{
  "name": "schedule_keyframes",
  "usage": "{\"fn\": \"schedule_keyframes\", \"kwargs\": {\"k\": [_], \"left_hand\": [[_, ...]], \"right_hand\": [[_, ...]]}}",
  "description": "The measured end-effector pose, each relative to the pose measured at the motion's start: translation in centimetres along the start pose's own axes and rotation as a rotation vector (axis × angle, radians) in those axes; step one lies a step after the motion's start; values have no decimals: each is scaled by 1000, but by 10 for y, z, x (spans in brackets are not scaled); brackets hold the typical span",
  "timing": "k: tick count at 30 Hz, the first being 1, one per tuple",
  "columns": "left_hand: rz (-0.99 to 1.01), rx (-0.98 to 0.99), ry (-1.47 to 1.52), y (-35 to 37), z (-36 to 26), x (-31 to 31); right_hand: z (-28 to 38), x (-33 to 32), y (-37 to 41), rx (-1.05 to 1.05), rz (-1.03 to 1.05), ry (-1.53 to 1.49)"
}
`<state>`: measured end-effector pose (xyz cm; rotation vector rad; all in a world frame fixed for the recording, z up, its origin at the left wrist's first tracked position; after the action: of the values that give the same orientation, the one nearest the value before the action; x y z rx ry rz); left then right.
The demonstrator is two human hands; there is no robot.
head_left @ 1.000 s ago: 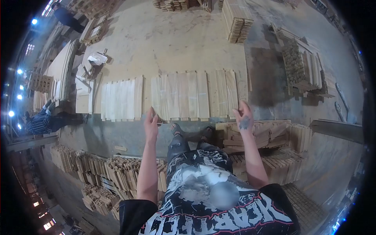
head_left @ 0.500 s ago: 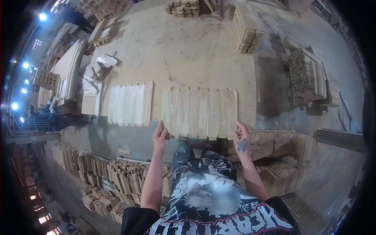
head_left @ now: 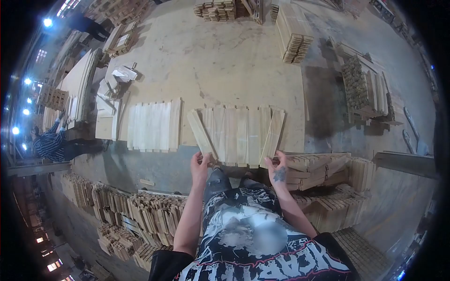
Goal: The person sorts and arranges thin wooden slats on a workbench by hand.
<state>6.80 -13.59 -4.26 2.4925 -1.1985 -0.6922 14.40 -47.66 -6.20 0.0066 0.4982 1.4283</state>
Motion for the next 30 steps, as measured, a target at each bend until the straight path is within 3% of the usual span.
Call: {"fn": "schedule_keyframes", "kwargs": {"k": [2,5,8,11,12,16,20,24,28,30], "left_hand": [[36,-62,5,1,-3,3],[141,-92,-30,-2,-5,-6],[186,-95,42,7,-10,-6],[198,-86,113,11,-9,23],[210,-106,160,11,-4,31],[226,-160,173,24,-27,22],[263,-123,142,26,-24,43],[316,-179,251,22,0,72],[329,-57,63,27,-16,70],[388,74,-165,23,-5,68]], "right_hand": [[-16,4,-4,80,-14,80],[-21,6,-8,97,115,-132],[16,3,3,200,268,-131],[12,35,1,99,338,7],[24,36,5,70,242,95],[36,30,17,325,360,-224],[43,50,17,107,451,-202],[42,73,17,14,360,-94],[35,78,15,-209,412,160],[34,84,21,-196,529,230]]}}
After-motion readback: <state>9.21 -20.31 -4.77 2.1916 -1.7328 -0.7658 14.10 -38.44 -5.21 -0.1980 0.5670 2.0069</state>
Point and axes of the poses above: each hand's wrist, its own y-axis away from the middle knuckle, its own x-axis out of the palm, z = x × y, the point moved 7 cm from there along -y, towards the middle knuckle, and after that the axes turned 1 degree about -y, right-handed, at the moved point
